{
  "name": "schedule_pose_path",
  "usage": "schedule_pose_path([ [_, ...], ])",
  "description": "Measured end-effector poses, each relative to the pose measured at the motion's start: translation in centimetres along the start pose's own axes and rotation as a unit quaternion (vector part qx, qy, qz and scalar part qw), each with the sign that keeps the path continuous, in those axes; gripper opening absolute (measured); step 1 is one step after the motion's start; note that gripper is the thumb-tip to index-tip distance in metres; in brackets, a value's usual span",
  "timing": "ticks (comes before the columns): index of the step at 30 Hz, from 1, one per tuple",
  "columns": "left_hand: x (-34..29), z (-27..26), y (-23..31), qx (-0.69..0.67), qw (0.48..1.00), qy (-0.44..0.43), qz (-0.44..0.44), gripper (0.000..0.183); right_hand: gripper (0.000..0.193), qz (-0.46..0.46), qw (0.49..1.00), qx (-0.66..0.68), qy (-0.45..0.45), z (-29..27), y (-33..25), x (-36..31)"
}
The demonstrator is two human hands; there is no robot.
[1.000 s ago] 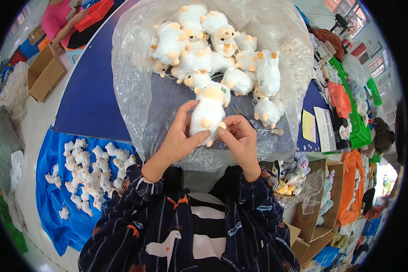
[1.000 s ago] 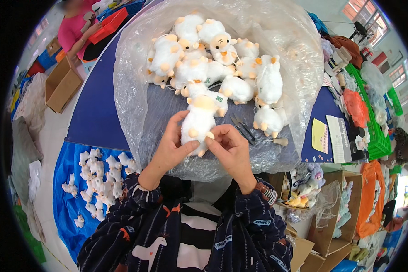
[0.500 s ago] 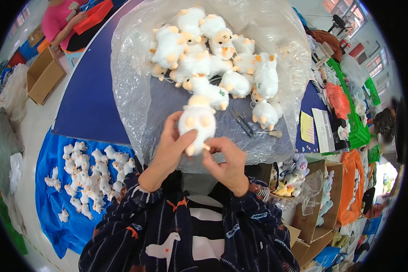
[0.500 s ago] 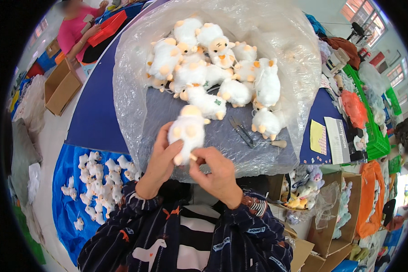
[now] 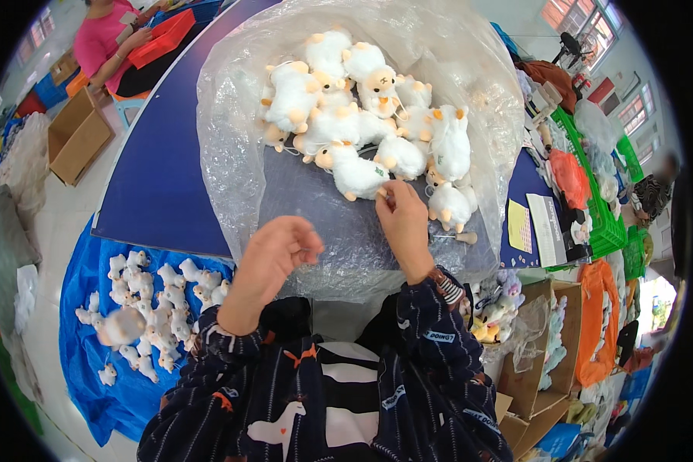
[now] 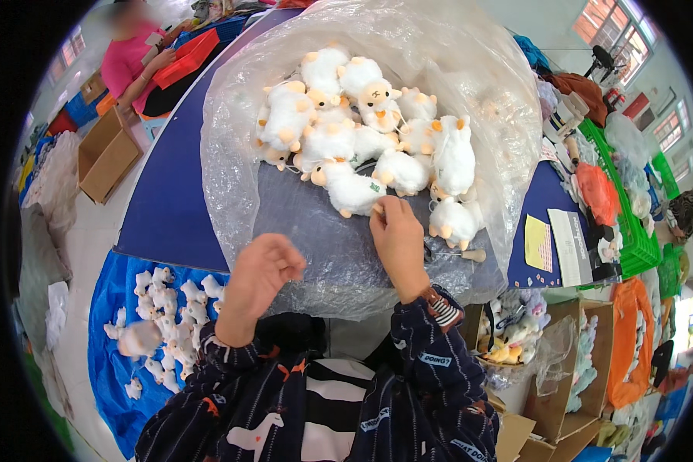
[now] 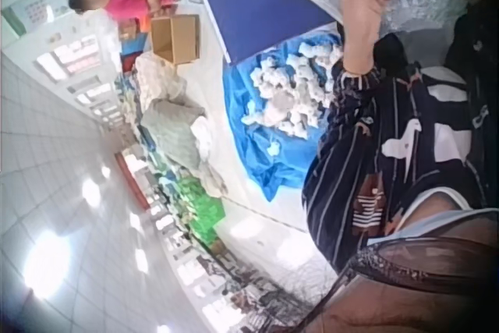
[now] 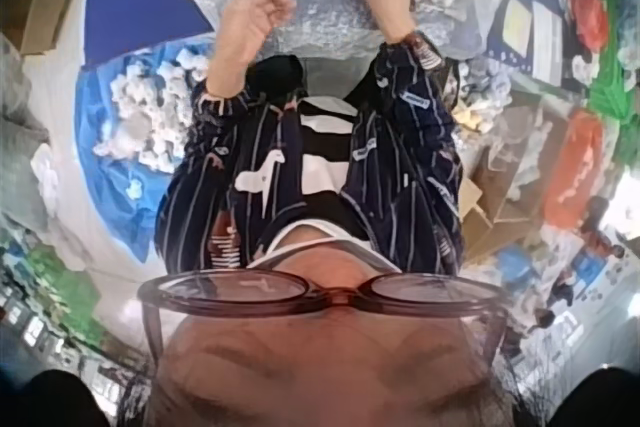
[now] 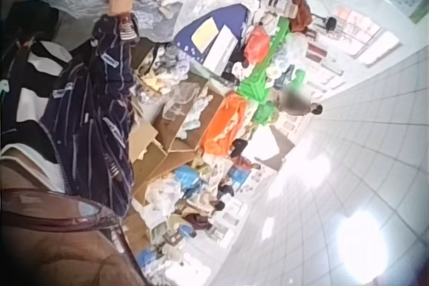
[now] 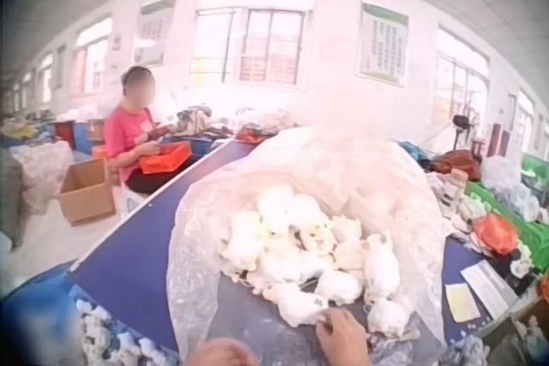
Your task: The person trims loose threads and excess fabric from small white plush toys using scissors. They handle each toy individually, rotate it to access different sides, and place the finished items into a nearby box.
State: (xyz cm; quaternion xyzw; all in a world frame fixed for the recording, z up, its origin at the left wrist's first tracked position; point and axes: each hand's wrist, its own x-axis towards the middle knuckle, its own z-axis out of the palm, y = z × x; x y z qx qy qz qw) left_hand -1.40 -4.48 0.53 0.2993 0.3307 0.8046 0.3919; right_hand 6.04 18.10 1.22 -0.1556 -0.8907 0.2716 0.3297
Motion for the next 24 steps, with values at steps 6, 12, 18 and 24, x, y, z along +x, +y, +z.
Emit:
schedule_pose_path([
  [6, 2.1, 1.6, -2.0, 0.089, 0.979, 0.166, -0.076, 0.037, 0.013, 0.248, 0.9, 0.351, -0.071, -2.4, -1.7, -0.6],
  [12, 3.3, 2.8, -2.5, 0.048, 0.98, 0.175, -0.077, 0.052, 0.012, 0.339, 0.808, 0.465, -0.127, -2.8, -2.6, -4.3],
  [18, 4.0, 2.7, -2.2, -0.018, 0.98, 0.141, -0.139, 0.05, 0.01, 0.365, 0.737, 0.539, -0.18, -2.5, -2.5, -5.9],
  [24, 4.3, 3.2, -2.6, -0.054, 0.979, 0.172, -0.097, 0.044, 0.01, 0.048, 0.982, 0.183, 0.0, -2.8, -3.8, -6.5],
])
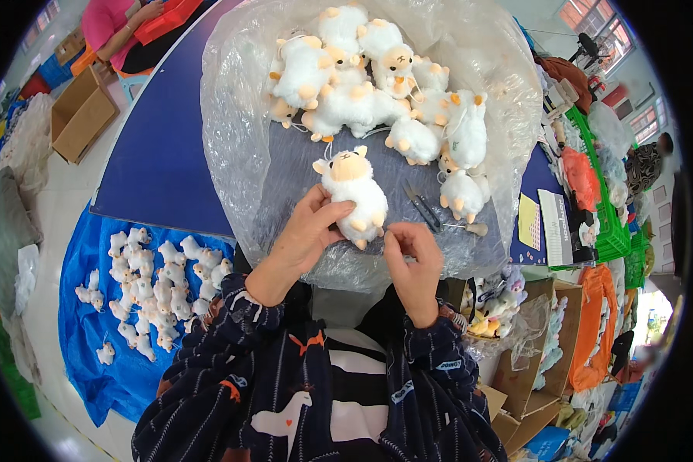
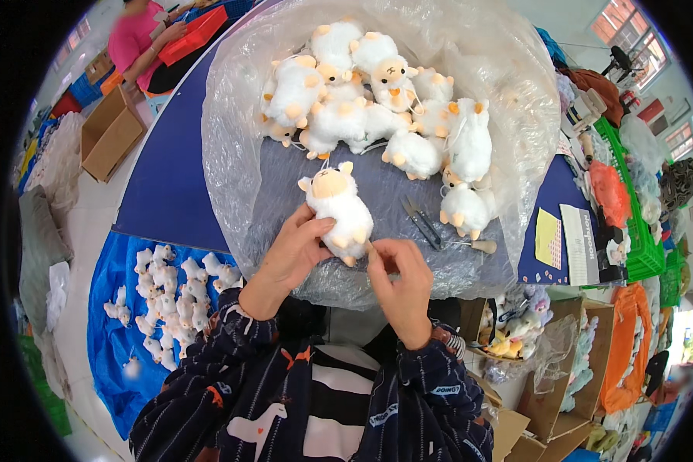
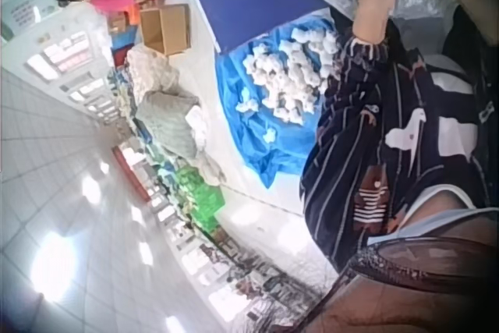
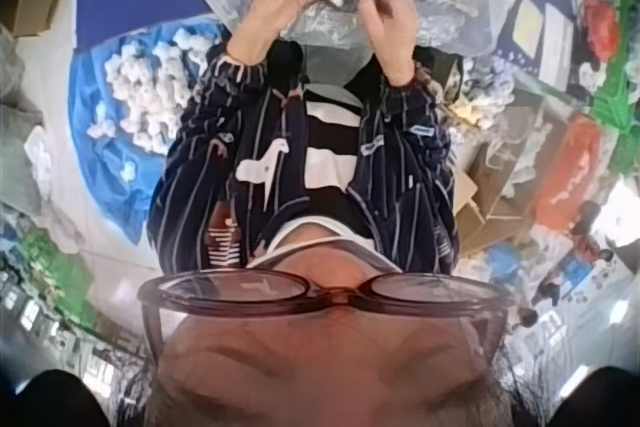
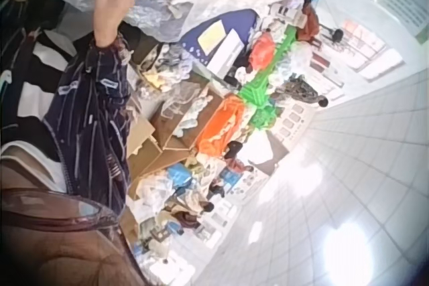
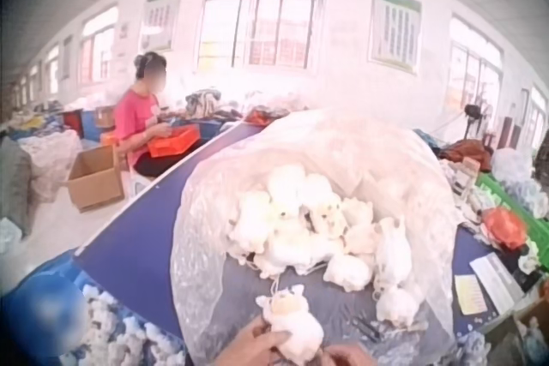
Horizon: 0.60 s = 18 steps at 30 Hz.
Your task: The person trims loose threads and excess fabric from small white plush toys using scissors. They handle each toy individually, rotate it to access different sides, and place the finished items into a nearby box.
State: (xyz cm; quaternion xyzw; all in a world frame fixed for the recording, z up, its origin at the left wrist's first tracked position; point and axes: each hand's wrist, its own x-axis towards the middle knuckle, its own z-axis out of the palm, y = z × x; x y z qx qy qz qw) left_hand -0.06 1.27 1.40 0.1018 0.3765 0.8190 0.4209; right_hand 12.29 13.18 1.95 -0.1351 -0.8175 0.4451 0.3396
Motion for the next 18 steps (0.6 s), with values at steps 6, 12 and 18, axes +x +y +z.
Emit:
schedule_pose_path([
  [6, -0.3, 1.0, -0.5, 0.065, 0.996, 0.041, 0.046, 0.043, 0.014, -0.093, 0.994, -0.053, 0.0, 0.7, -1.6, 0.1],
  [12, -0.4, 1.0, -0.4, 0.056, 0.997, 0.029, 0.044, 0.044, 0.009, 0.08, 0.991, 0.099, -0.046, 0.9, -1.2, -0.1],
  [18, -0.3, 0.7, -0.6, 0.057, 0.997, 0.021, 0.055, 0.039, 0.009, 0.174, 0.947, 0.267, -0.05, -1.9, -2.0, 0.5],
])
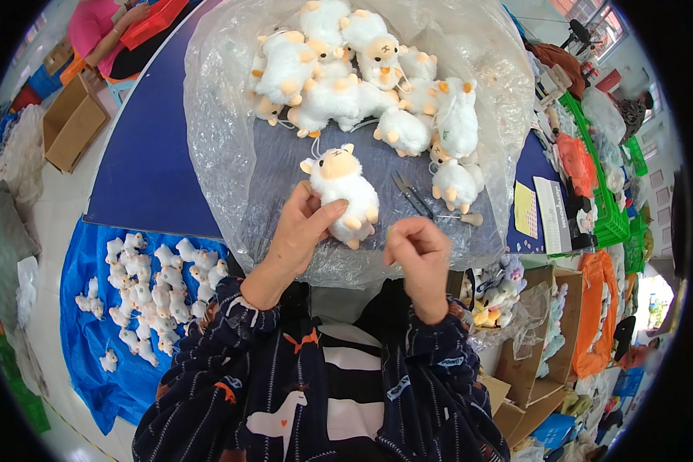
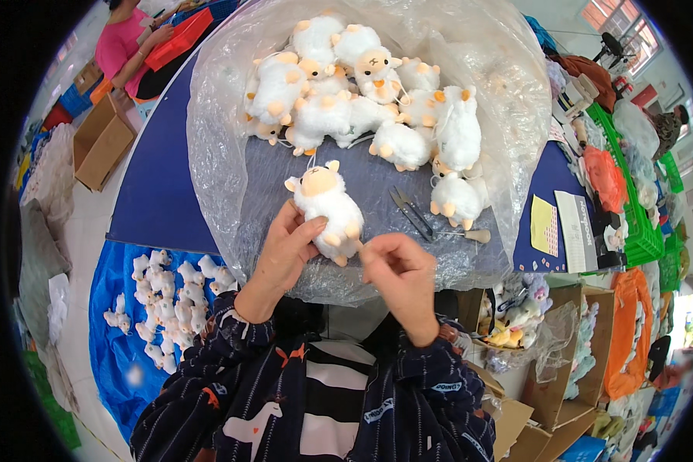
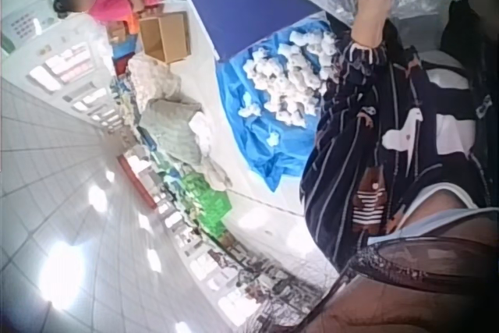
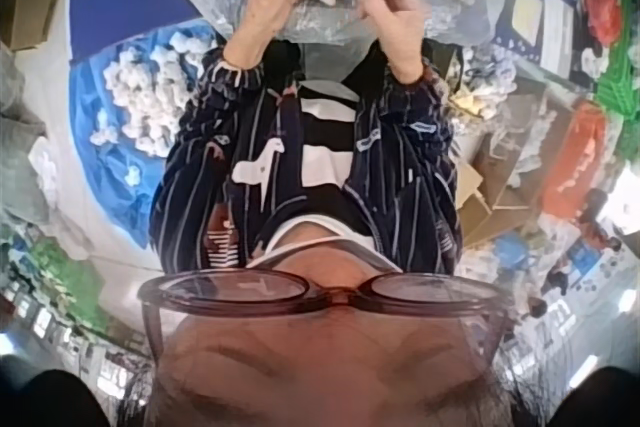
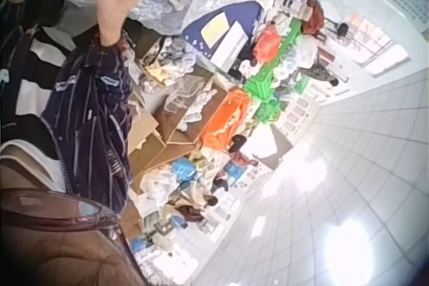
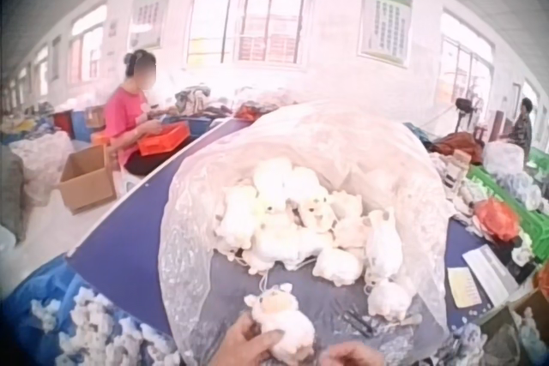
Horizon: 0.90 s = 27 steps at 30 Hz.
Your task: The person trims loose threads and excess fabric from small white plush toys using scissors. They handle each toy individually, rotate it to access different sides, and place the finished items into a nearby box.
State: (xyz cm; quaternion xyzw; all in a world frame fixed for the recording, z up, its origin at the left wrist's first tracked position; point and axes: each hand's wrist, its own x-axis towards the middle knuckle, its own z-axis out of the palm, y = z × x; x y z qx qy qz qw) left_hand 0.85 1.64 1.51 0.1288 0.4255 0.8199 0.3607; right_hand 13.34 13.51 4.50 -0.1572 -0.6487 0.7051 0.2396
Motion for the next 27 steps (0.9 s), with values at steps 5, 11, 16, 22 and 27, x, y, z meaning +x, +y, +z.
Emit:
schedule_pose_path([
  [5, 0.0, -0.3, -0.3, 0.014, 1.0, 0.002, 0.028, 0.03, 0.019, -0.118, 0.863, -0.486, 0.062, -3.2, 0.2, 2.0],
  [11, -0.1, -0.4, 0.3, -0.046, 0.999, 0.014, 0.0, 0.034, 0.025, -0.098, 0.907, -0.409, 0.024, -2.4, 1.0, 2.3],
  [16, -0.1, -0.4, -0.7, 0.032, 0.995, -0.022, 0.091, 0.047, 0.027, -0.056, 0.986, -0.153, -0.035, 0.1, 0.3, 1.9],
  [22, -1.0, -1.0, 0.9, 0.207, 0.975, -0.058, 0.062, 0.045, 0.024, -0.11, 0.967, -0.221, -0.061, 0.8, 0.8, 1.1],
  [27, -1.3, -1.6, -0.1, 0.281, 0.949, -0.076, 0.124, 0.048, 0.022, -0.079, 0.992, -0.093, -0.02, 0.5, -0.1, 1.9],
])
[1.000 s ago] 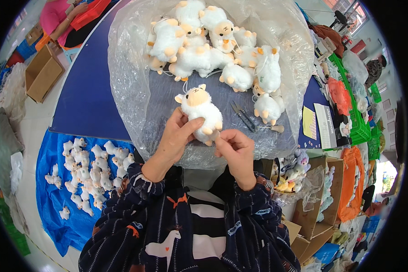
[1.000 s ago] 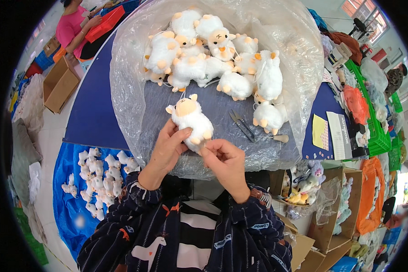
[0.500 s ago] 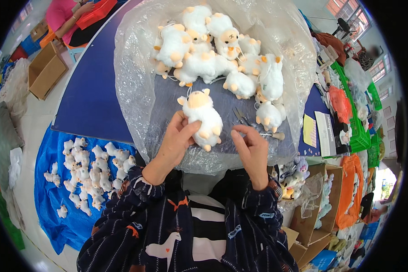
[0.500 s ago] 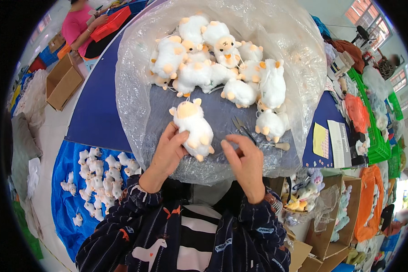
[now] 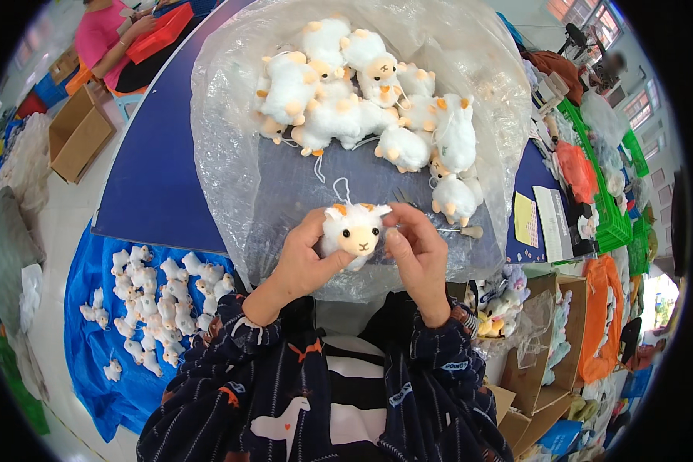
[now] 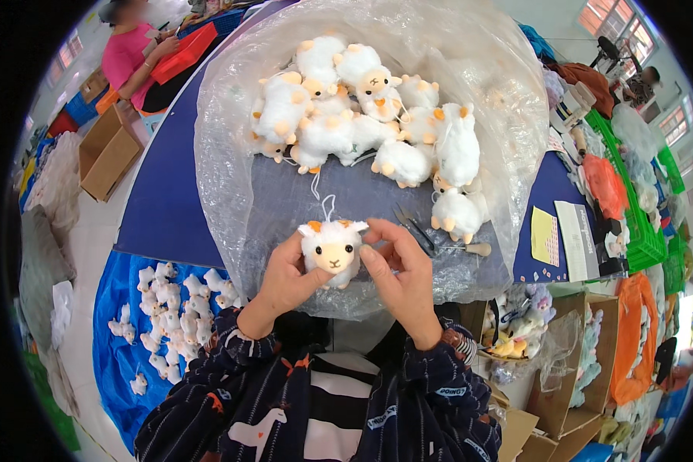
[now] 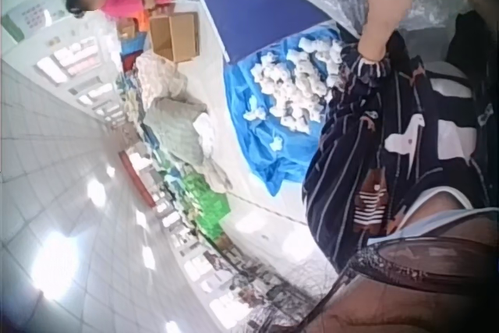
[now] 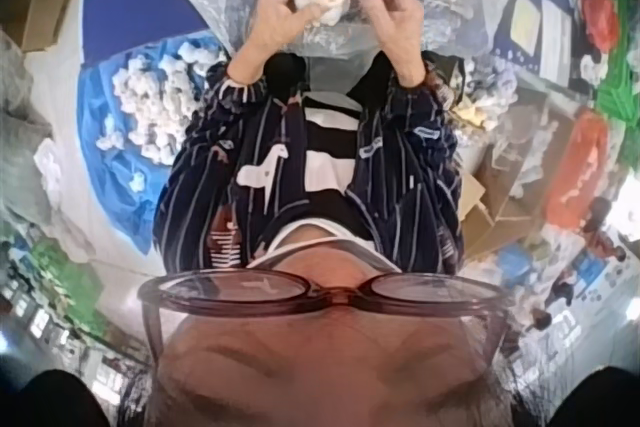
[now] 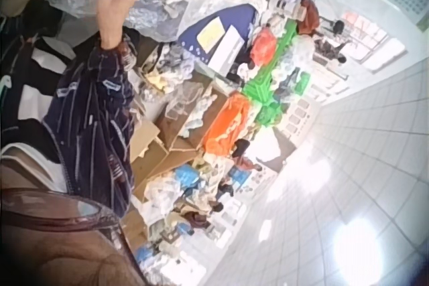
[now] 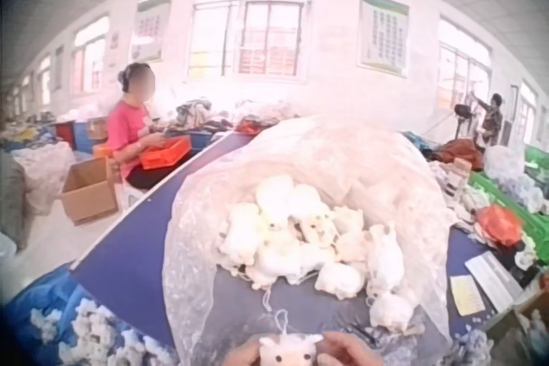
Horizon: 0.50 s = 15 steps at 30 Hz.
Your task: The person trims loose threads and excess fabric from small white plush toys using scissors. They handle each toy individually, rotate it to access different sides, and place the finished items into a nearby box.
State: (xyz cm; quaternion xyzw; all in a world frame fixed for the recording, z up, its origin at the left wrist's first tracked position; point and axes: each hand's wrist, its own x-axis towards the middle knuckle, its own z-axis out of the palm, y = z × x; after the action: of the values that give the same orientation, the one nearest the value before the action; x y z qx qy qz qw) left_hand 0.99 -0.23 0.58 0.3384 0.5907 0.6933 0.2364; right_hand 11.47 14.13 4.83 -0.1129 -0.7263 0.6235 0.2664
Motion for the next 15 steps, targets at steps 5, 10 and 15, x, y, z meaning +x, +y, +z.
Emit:
schedule_pose_path([
  [5, 0.3, 0.0, 1.0, 0.158, 0.979, -0.037, 0.123, 0.051, 0.017, 0.056, 0.996, 0.043, -0.048, -0.1, -0.7, 0.3],
  [10, 0.2, -0.1, 1.4, 0.265, 0.946, -0.03, 0.185, 0.05, 0.015, -0.052, 0.998, 0.024, -0.004, 0.7, -0.3, -0.4],
  [15, 0.1, -0.1, 0.7, 0.199, 0.964, -0.013, 0.175, 0.05, 0.012, 0.077, 0.975, 0.208, -0.001, 1.3, 0.6, -0.7],
])
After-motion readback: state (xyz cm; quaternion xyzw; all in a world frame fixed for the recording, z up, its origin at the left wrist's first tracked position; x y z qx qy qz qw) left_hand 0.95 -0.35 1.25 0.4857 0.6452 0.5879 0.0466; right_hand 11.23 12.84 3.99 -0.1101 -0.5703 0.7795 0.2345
